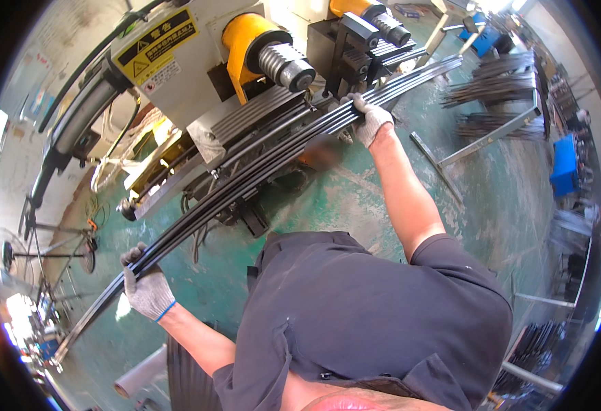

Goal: The person picks up a long metal rod from a pile, feeds it into a machine to bend it, and then places the bent rod onto a rack.

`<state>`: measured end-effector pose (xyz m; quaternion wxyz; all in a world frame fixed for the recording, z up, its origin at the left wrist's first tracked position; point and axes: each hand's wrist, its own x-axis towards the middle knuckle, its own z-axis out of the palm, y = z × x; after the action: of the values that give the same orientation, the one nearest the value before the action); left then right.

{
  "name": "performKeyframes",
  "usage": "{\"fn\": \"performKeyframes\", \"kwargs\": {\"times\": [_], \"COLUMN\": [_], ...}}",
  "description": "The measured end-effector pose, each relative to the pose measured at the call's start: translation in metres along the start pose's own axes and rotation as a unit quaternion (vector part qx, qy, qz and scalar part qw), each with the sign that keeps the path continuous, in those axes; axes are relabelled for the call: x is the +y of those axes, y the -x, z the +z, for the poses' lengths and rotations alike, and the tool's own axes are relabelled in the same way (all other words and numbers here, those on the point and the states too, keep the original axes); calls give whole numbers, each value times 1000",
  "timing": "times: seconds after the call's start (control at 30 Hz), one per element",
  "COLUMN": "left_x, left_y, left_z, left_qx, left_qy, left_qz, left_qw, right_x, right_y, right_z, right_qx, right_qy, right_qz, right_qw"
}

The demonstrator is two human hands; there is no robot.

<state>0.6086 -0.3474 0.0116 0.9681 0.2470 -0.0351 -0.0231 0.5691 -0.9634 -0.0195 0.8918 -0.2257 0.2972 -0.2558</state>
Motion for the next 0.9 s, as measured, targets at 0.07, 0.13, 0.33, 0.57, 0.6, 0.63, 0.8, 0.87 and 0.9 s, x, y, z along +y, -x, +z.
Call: {"fn": "performKeyframes", "kwargs": {"times": [0.07,0.13,0.33,0.57,0.6,0.63,0.8,0.87,0.9], "left_x": [-11,-29,-78,-130,-135,-138,-149,-149,-151], "left_y": [-21,-43,-88,-122,-127,-131,-151,-155,-157], "left_z": [-4,-20,-13,20,26,33,28,17,17], "left_qx": [-6,11,106,43,53,64,146,178,192], "left_qy": [-49,-49,-73,-1,7,16,11,-2,-6], "left_qz": [-20,-23,-37,-110,-117,-125,-93,-94,-97], "left_qw": [999,998,991,993,992,990,985,980,977], "right_x": [-4,-4,30,11,4,-2,7,10,6], "right_y": [-24,-48,-101,-109,-109,-110,-173,-184,-190], "right_z": [11,18,47,70,71,71,51,50,47], "right_qx": [20,45,84,35,38,41,80,86,92], "right_qy": [22,46,103,82,89,96,90,88,93], "right_qz": [-25,-47,1,59,52,45,-6,-14,-17], "right_qw": [999,997,991,994,994,993,993,992,991]}}
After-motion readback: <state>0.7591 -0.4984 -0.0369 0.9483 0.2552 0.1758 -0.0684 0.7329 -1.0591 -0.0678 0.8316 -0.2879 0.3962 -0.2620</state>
